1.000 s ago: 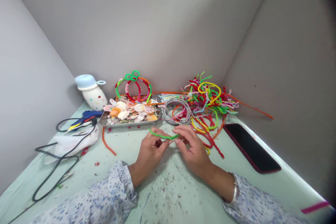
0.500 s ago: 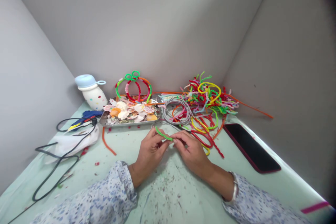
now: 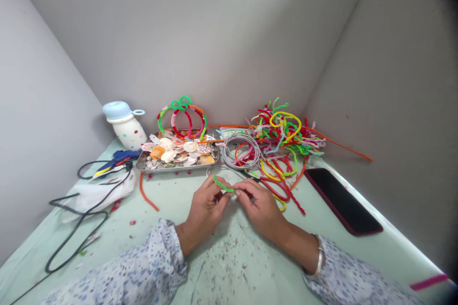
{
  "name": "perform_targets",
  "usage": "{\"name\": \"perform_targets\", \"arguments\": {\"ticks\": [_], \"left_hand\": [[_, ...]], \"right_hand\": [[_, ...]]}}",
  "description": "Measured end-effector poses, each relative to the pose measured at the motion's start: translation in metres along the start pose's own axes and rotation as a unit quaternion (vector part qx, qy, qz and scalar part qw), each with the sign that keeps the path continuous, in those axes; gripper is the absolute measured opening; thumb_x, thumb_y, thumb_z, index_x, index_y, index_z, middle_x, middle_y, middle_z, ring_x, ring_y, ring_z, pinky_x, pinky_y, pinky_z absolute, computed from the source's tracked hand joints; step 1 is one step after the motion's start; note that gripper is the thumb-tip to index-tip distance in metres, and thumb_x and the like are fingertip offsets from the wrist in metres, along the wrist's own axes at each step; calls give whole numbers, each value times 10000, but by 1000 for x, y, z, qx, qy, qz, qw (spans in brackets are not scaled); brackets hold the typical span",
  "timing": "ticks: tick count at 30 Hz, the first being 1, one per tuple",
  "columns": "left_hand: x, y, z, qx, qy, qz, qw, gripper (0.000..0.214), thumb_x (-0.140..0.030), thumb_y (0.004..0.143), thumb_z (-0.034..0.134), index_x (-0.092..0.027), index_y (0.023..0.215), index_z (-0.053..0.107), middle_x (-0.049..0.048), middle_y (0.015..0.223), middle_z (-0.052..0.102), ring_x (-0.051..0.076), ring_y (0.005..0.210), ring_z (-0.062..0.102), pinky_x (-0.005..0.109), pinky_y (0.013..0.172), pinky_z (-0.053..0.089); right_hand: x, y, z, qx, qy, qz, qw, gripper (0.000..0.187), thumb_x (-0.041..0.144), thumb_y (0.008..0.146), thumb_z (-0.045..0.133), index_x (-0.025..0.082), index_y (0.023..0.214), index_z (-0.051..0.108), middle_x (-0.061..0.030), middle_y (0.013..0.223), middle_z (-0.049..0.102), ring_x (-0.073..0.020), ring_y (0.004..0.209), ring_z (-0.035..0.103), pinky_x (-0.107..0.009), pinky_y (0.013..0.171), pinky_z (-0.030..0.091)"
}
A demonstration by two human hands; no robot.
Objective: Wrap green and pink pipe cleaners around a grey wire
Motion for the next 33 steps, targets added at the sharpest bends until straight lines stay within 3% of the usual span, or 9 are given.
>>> {"name": "perform_targets", "arguments": {"ticks": [8,20,33], "left_hand": [[10,-2,1,3,-28,-72,997,49,-193,841,595,-164,849,634,18,781,594,125,683,535,225,621,425],[24,-6,7,-9,-111,-145,983,82,-221,812,629,-160,862,608,14,820,598,124,717,562,229,660,454],[31,-9,14,20,-173,-197,965,126,-223,804,611,-167,759,507,-42,658,466,102,629,421,214,589,351]], "right_hand": [[1,0,2,14,-19,-10,1000,197,200,912,493,243,994,667,-42,889,640,-193,846,605,-313,748,453],[-1,2,5,25,-33,-21,999,189,166,910,485,202,976,658,-42,884,637,-176,843,601,-300,752,462],[0,-1,7,37,-35,-31,998,188,144,906,492,209,967,657,-31,876,636,-163,831,598,-283,735,460]]}}
Point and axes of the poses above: each hand's wrist, its own y-axis towards the middle knuckle, its own z-axis out of the palm, x = y × z, the point moved 8 cm from there along y, towards the middle knuckle
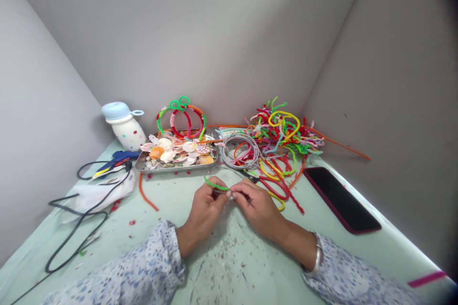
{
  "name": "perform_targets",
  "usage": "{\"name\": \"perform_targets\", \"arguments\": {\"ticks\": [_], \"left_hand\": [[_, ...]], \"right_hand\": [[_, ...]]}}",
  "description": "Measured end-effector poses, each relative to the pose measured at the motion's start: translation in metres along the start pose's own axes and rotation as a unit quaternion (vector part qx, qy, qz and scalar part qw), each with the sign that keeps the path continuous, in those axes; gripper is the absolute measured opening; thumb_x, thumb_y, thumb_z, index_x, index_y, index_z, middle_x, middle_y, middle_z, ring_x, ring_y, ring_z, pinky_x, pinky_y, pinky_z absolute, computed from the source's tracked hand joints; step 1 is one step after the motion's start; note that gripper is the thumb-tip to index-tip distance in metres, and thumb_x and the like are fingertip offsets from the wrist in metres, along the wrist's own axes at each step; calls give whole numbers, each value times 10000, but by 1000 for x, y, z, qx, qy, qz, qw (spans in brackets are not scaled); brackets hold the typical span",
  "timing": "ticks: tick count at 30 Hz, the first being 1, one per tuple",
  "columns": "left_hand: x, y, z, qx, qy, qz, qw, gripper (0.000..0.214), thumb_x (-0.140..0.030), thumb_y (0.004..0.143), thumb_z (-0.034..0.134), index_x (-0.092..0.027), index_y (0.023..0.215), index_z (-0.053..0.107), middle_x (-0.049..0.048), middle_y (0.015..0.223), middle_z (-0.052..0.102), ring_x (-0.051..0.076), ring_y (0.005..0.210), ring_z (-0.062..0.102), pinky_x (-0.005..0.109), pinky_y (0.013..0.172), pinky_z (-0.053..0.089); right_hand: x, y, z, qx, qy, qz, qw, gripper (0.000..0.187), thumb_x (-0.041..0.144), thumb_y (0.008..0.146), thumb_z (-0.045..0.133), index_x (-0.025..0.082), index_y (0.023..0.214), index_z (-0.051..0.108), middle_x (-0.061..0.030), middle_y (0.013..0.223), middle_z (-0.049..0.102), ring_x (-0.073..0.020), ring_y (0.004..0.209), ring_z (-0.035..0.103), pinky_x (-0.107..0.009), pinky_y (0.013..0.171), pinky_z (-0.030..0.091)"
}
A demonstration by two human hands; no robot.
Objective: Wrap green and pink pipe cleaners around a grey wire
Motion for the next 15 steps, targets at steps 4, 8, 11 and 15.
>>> {"name": "perform_targets", "arguments": {"ticks": [4,8,11,15], "left_hand": [[3,1,1,0,-10,-15,1000,127,-220,790,613,-169,763,499,-47,643,459,100,608,407,212,566,339],[3,1,1,1,-13,-23,1000,124,-206,776,612,-168,749,497,-48,636,465,98,603,417,212,572,340],[2,1,0,-4,-13,-23,1000,118,-182,765,607,-167,732,494,-47,635,467,99,610,425,214,583,345],[3,3,-1,-8,-7,-23,1000,114,-181,766,605,-166,737,496,-41,649,480,103,625,432,217,593,354]], "right_hand": [[-1,-1,1,2,6,-4,1000,182,138,901,497,208,961,653,-27,881,638,-156,829,599,-274,737,456],[-2,0,2,4,2,-3,1000,176,130,893,504,205,950,652,-26,879,638,-154,825,599,-270,736,451],[-1,0,2,4,1,-2,1000,172,127,887,510,205,942,653,-23,870,640,-152,813,600,-268,727,449],[-1,0,2,6,0,1,1000,170,121,883,512,201,935,653,-19,857,640,-147,800,600,-262,716,447]]}}
Point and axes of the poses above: each hand's wrist, its own y-axis towards the middle knuckle, its own z-axis out of the palm, x = y × z, the point moved 8 cm from there along y, towards the middle knuckle
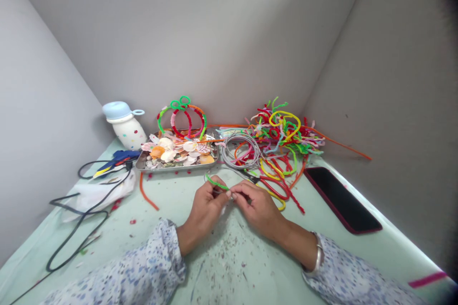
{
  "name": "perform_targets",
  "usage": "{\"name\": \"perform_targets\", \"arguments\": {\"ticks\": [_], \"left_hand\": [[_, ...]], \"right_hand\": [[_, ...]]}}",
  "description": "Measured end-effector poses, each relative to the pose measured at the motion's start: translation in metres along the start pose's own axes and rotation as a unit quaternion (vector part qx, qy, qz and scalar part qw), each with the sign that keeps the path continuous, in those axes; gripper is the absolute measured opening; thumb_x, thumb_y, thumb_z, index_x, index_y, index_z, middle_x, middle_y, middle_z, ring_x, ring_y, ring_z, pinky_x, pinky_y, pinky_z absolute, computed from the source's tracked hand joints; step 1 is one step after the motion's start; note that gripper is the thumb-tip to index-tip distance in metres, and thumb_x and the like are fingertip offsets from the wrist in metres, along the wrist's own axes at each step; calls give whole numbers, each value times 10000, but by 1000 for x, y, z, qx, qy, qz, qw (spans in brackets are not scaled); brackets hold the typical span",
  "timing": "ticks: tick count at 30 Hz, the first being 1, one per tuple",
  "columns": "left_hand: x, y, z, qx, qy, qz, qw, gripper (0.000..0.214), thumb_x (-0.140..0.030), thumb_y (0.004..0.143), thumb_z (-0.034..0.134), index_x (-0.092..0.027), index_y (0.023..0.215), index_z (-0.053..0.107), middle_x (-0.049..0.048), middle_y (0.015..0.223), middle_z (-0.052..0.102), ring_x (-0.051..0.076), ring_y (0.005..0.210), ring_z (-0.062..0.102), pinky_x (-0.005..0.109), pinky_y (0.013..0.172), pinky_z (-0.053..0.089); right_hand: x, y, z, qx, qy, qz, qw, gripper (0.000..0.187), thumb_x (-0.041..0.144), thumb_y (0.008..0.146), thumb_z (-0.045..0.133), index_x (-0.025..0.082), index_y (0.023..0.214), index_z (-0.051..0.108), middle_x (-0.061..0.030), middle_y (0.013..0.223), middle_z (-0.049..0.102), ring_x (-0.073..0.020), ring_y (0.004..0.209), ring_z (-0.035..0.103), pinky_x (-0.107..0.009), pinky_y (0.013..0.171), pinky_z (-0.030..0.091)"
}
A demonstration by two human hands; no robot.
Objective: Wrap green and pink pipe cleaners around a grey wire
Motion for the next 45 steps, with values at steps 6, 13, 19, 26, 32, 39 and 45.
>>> {"name": "perform_targets", "arguments": {"ticks": [6,13,19,26,32,39,45], "left_hand": [[4,2,4,29,60,2,998,112,-256,811,594,-163,833,536,-21,691,526,114,623,467,232,585,374],[-8,0,2,15,154,75,985,166,-225,812,591,-165,956,534,-1,800,531,115,628,481,236,581,388],[-11,2,1,18,173,78,982,78,-230,823,575,-160,852,591,17,787,563,133,672,517,240,608,404],[-8,1,-1,9,136,62,989,85,-243,819,591,-163,842,606,27,784,619,150,711,570,246,644,435],[-2,0,-1,14,137,44,990,102,-256,821,593,-158,845,611,37,785,628,156,711,573,252,631,430],[-8,1,1,30,150,54,987,115,-265,824,588,-151,804,597,20,753,581,146,688,539,248,628,415],[-11,-1,0,22,136,40,990,151,-292,818,591,-157,750,574,-1,687,549,135,647,505,240,604,393]], "right_hand": [[-7,-2,-3,-21,-2,28,999,157,143,891,518,207,955,646,-21,881,634,-158,839,598,-278,752,452],[-9,-1,-8,-50,9,34,998,145,179,898,512,214,987,621,-13,901,627,-157,843,594,-274,753,454],[-14,-4,-7,-56,19,59,997,120,207,894,515,219,987,589,-7,881,643,-160,784,601,-281,723,457],[-14,-3,-6,-54,15,49,997,88,215,900,513,217,944,589,-12,852,629,-168,781,593,-287,716,455],[-14,-3,-5,-45,11,52,998,87,203,897,519,215,945,590,-10,860,632,-164,788,595,-282,717,453],[-13,-4,-6,-52,5,46,998,96,197,900,509,214,949,590,-14,856,633,-167,788,601,-280,705,459],[-11,-4,-5,-47,4,39,998,89,186,892,519,212,941,589,-16,860,635,-165,793,604,-278,709,463]]}}
Point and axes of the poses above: each hand's wrist, its own y-axis towards the middle knuckle, its own z-axis out of the palm, x = y × z, the point moved 8 cm from there along y, towards the middle knuckle
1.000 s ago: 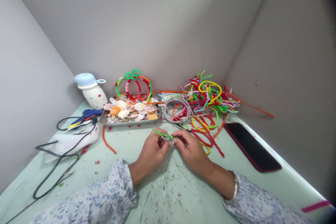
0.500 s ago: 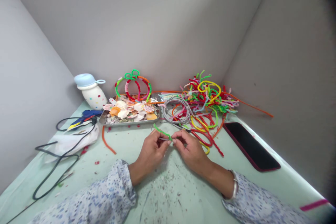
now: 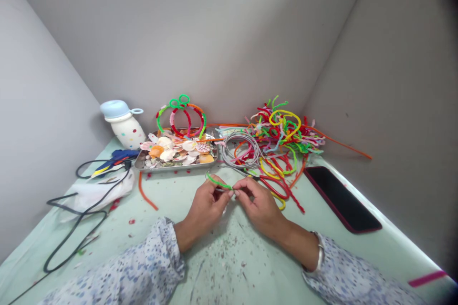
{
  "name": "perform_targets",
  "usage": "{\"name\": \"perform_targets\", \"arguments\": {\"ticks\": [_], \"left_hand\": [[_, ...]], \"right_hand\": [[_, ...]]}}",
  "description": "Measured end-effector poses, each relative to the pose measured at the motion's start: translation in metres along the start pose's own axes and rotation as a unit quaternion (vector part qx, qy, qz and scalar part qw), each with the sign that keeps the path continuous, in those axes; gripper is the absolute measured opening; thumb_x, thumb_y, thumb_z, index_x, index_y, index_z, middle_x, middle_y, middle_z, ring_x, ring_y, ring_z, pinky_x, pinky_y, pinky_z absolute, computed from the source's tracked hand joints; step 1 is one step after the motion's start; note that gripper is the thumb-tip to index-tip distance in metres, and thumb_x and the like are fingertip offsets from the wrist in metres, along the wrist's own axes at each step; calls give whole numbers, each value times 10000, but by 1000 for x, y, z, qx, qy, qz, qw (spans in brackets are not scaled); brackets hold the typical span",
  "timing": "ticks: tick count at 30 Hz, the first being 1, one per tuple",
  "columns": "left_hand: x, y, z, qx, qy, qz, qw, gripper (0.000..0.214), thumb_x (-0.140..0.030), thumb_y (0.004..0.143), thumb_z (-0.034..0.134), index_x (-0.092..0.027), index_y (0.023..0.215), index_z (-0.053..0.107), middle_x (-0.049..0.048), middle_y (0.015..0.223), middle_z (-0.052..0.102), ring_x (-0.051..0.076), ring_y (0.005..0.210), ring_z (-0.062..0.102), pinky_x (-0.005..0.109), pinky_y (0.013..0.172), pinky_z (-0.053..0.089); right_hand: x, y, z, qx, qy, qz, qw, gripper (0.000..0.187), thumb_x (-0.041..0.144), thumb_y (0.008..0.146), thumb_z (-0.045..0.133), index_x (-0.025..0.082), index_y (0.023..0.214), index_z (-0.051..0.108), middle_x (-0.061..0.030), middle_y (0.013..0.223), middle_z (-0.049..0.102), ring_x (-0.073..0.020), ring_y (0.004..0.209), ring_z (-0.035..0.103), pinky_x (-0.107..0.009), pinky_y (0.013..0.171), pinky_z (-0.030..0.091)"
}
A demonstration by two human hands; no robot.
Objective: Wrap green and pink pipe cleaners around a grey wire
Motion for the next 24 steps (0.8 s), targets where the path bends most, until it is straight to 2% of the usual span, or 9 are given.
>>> {"name": "perform_targets", "arguments": {"ticks": [5,12,19,24], "left_hand": [[5,0,-1,-9,-34,-29,999,173,-316,786,622,-158,740,571,-3,671,562,136,628,513,238,580,394],[13,1,-3,-18,-19,-52,998,152,-301,773,618,-155,744,583,1,694,569,141,636,520,252,589,394],[16,2,-6,-29,-5,-62,998,133,-272,741,624,-161,687,575,-12,644,546,142,612,494,249,570,357],[15,2,-7,-37,-9,-56,998,120,-262,737,621,-164,684,578,-11,649,556,145,618,504,251,581,365]], "right_hand": [[4,0,1,9,-1,-12,1000,100,177,889,515,211,946,590,-22,862,640,-166,788,606,-281,701,466],[7,0,3,21,-12,-20,999,102,156,873,526,203,933,594,-22,842,643,-160,760,603,-279,682,468],[4,-2,7,28,-28,-22,999,127,159,866,542,213,968,595,-25,871,663,-169,806,624,-294,724,490],[12,-1,6,34,-20,-53,998,179,137,887,513,222,1006,615,-45,958,649,-175,891,612,-314,794,489]]}}
Point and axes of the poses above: each hand's wrist, its own y-axis towards the middle knuckle, its own z-axis out of the palm, x = y × z, the point moved 8 cm from there along y, towards the middle knuckle
